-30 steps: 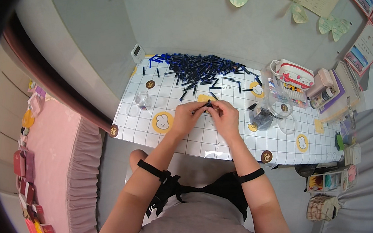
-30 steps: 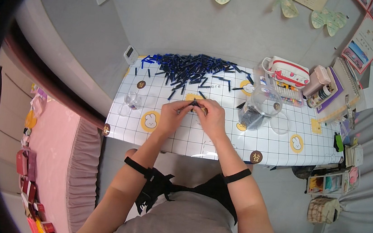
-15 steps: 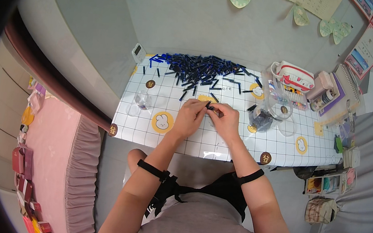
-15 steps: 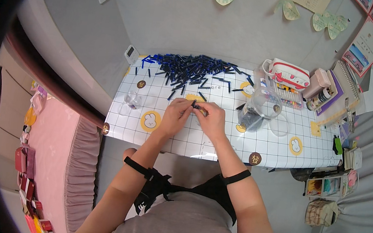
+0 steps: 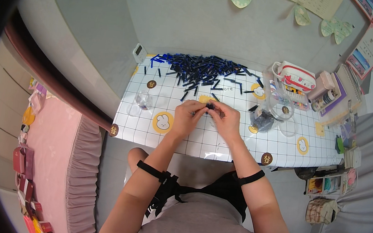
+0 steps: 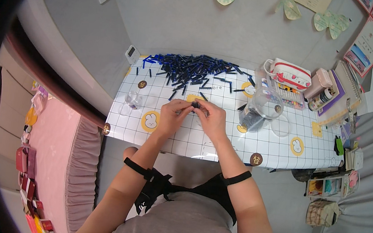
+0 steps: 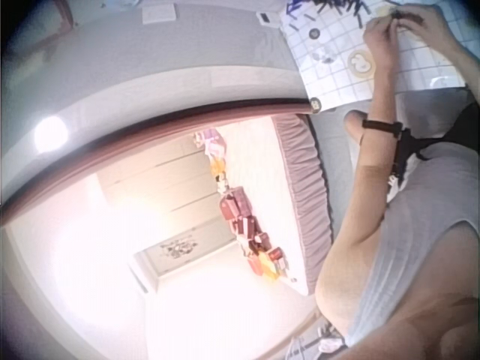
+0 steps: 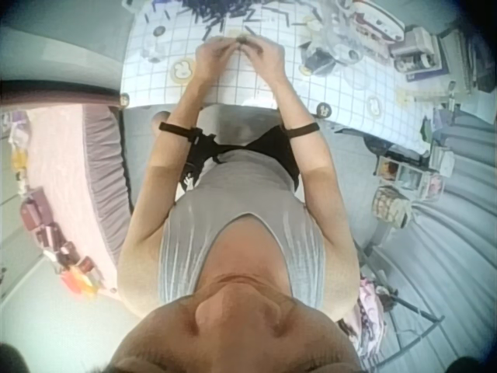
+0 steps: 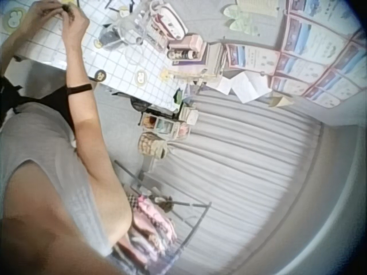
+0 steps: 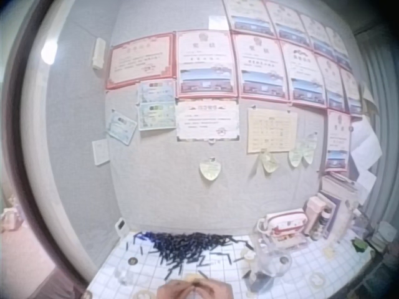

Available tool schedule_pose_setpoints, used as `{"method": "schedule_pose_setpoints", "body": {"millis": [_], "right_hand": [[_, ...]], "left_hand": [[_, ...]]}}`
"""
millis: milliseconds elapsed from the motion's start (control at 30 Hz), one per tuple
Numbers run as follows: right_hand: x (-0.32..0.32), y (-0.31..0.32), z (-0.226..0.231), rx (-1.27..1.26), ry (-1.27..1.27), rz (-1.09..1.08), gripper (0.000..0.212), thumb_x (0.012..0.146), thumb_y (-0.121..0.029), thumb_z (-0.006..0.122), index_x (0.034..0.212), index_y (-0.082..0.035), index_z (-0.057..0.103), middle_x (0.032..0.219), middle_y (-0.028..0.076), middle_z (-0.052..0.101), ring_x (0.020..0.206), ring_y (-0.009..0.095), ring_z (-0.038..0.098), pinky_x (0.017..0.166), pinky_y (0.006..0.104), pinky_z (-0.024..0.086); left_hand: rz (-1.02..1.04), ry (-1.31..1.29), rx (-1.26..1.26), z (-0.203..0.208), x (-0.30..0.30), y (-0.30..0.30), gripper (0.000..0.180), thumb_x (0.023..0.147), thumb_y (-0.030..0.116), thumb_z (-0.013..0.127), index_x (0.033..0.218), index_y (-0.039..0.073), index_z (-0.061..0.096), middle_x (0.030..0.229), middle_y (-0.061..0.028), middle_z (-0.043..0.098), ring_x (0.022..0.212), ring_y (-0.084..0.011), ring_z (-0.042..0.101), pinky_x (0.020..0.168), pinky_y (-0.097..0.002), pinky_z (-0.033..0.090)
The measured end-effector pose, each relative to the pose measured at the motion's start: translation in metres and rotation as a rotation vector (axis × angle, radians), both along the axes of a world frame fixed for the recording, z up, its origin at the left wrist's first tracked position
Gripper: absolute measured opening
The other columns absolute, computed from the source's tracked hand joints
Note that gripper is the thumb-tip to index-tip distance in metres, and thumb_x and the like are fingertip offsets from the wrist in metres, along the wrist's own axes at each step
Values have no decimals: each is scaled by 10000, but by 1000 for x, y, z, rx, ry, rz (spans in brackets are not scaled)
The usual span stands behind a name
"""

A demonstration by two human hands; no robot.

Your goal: The person assembles several pen components by hand, including inserting internal parts into pen barrels and attaching clips or caps on a desk.

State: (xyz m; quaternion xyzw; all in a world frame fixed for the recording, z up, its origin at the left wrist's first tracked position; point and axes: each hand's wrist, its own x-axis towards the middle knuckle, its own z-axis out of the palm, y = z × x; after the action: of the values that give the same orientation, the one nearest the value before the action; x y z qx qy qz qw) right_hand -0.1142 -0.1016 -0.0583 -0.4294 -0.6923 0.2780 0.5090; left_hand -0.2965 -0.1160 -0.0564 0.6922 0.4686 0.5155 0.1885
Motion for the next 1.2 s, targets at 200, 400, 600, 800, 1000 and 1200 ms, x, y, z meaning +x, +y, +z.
{"method": "schedule_pose_setpoints", "body": {"millis": [200, 400, 600, 800, 1000, 1200], "right_hand": [[1, 3, -9, -58, -12, -58, 269, 883, -94, 904, 1121, -22, 800, 912, 129, 816, 781, 225, 791, 706, 314, 606], [2, 3, -10, -17, -72, -66, 287, 875, -93, 905, 1136, -15, 817, 916, 139, 814, 766, 221, 778, 697, 311, 598], [2, 1, -3, -20, -82, -45, 311, 875, -84, 900, 1172, -24, 830, 920, 139, 815, 767, 212, 778, 700, 310, 603], [3, 0, -6, -64, -41, -45, 284, 876, -64, 894, 1151, -24, 833, 934, 143, 825, 789, 207, 795, 708, 297, 615], [4, 0, -5, -66, -48, -30, 222, 874, -35, 877, 1090, -13, 829, 922, 140, 824, 778, 208, 791, 703, 307, 612], [-1, -3, -2, 97, -174, -97, 187, 866, -87, 871, 1032, -29, 809, 903, 118, 794, 780, 279, 755, 706, 376, 593]], "left_hand": [[-28, -146, -71, -4, 1, 1, 163, 940, 25, 827, 1102, 5, 821, 998, -155, 792, 816, -237, 763, 739, -317, 613], [-51, -122, -73, -1, 1, 1, 214, 940, 23, 823, 1151, -5, 809, 1000, -145, 791, 844, -230, 777, 766, -319, 632], [-62, -161, -69, -3, 2, 2, 217, 939, 19, 826, 1152, -16, 807, 1021, -145, 800, 867, -221, 791, 784, -309, 640], [-88, -198, -117, -3, 1, 2, 206, 927, 0, 835, 1130, -27, 811, 1045, -152, 804, 917, -231, 815, 828, -308, 660], [-117, -256, -189, -5, -2, 2, 215, 914, 25, 868, 1110, -40, 810, 1051, -142, 805, 928, -214, 816, 840, -303, 666], [-99, -210, -283, 6, -2, 0, 238, 934, 65, 873, 1122, -64, 805, 1077, -127, 818, 974, -173, 801, 872, -274, 639]]}}
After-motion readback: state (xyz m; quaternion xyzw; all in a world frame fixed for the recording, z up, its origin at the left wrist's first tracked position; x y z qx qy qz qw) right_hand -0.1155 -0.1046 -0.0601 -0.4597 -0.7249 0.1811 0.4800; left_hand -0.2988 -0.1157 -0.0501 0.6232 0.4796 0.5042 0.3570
